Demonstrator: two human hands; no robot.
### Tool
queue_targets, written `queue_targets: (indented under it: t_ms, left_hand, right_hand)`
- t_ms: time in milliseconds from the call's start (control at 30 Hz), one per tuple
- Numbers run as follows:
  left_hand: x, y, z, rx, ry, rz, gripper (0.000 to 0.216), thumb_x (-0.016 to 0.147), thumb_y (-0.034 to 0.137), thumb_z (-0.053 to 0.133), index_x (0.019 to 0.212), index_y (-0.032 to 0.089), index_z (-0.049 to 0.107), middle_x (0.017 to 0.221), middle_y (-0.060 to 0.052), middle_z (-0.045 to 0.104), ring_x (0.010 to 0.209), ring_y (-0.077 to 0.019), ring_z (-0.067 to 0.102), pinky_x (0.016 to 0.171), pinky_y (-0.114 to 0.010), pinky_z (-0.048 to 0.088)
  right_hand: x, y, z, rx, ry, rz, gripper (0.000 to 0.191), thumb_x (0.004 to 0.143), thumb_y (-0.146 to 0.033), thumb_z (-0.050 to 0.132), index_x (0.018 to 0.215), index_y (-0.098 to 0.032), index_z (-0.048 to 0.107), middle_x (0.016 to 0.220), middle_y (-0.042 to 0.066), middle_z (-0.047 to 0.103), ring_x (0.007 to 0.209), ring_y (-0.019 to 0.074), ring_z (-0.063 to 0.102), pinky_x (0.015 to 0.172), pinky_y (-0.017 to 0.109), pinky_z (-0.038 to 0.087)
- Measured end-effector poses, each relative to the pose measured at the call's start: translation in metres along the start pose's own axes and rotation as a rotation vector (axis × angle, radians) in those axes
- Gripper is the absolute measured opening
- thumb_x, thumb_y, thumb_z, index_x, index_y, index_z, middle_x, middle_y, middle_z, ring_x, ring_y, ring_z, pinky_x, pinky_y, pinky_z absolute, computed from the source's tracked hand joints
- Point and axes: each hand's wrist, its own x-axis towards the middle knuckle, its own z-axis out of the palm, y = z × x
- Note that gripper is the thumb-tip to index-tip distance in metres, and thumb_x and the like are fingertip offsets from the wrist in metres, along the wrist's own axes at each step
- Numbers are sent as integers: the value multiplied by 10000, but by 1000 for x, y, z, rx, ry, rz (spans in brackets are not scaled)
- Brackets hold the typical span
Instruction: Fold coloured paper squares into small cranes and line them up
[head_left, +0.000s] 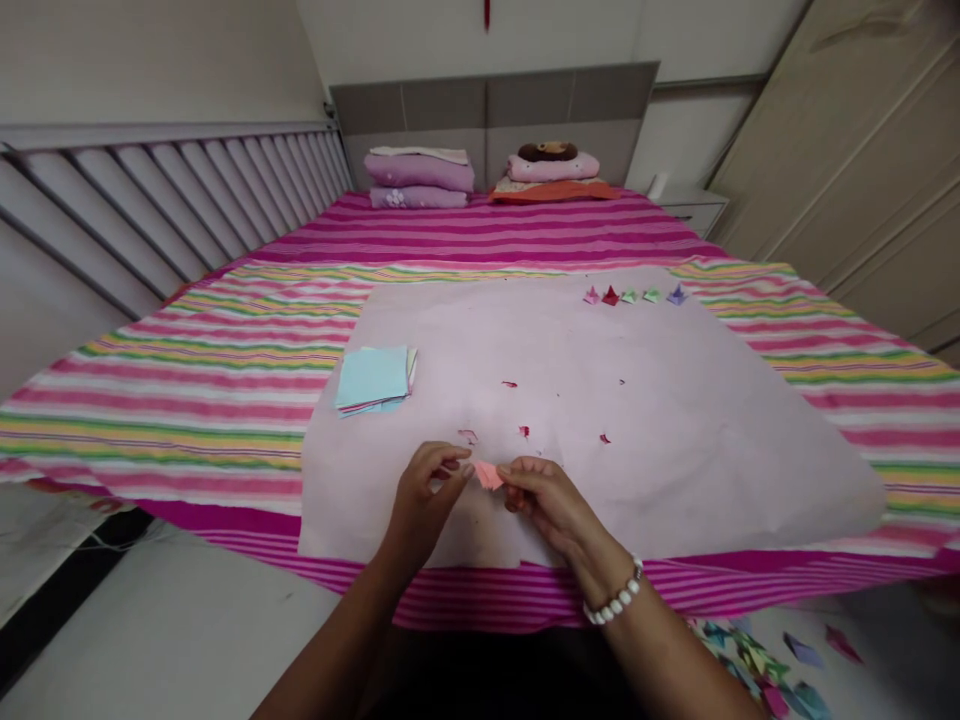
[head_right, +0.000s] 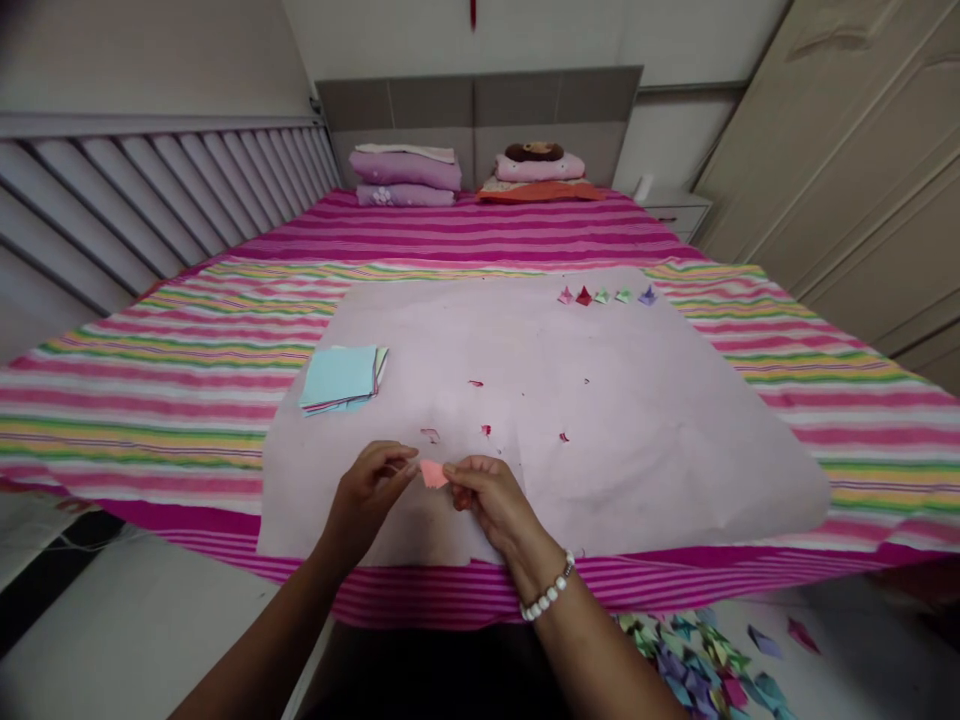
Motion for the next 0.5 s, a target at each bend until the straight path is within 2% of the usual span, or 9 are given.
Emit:
queue_targets:
  t_ms: [100, 200, 367, 500]
  left_hand:
    - [-1, 1, -3, 58, -60, 215, 42, 794, 220, 658, 819, 209, 691, 833, -33, 634, 791, -157, 605, 721, -282, 502]
    - [-1, 0, -2, 93, -164, 278, 65, 827, 203, 635, 841, 217, 697, 820, -35, 641, 806, -164, 614, 736, -291, 505]
    - [10, -6, 3, 136, -171, 298, 88, 841, 211, 619, 846, 220, 707, 820, -35, 649, 812, -166, 614, 743, -287, 499]
    - [24, -13, 9, 134, -167, 197, 84, 839, 196, 602, 802, 193, 678, 831, -32, 645, 756, -144, 604, 673, -252, 481]
  right_hand:
    - [1, -2, -2, 60, 19, 46, 344, 519, -306, 862, 498, -155, 554, 429, -41, 526, 409, 68, 418, 448, 220, 320]
    - [2, -3, -1, 99, -5, 73, 361, 518, -305, 869, 501, -153, 543, 443, -41, 525, 412, 64, 410, 450, 220, 325]
    - [8, -3, -3, 67, -18, 88, 361, 555, -332, 850, 518, -153, 539, 459, -40, 520, 425, 66, 409, 456, 225, 316]
    - [19, -2, -10, -173, 23, -74, 355, 688, -454, 735, 576, -154, 581, 527, -14, 571, 436, 81, 424, 467, 239, 318]
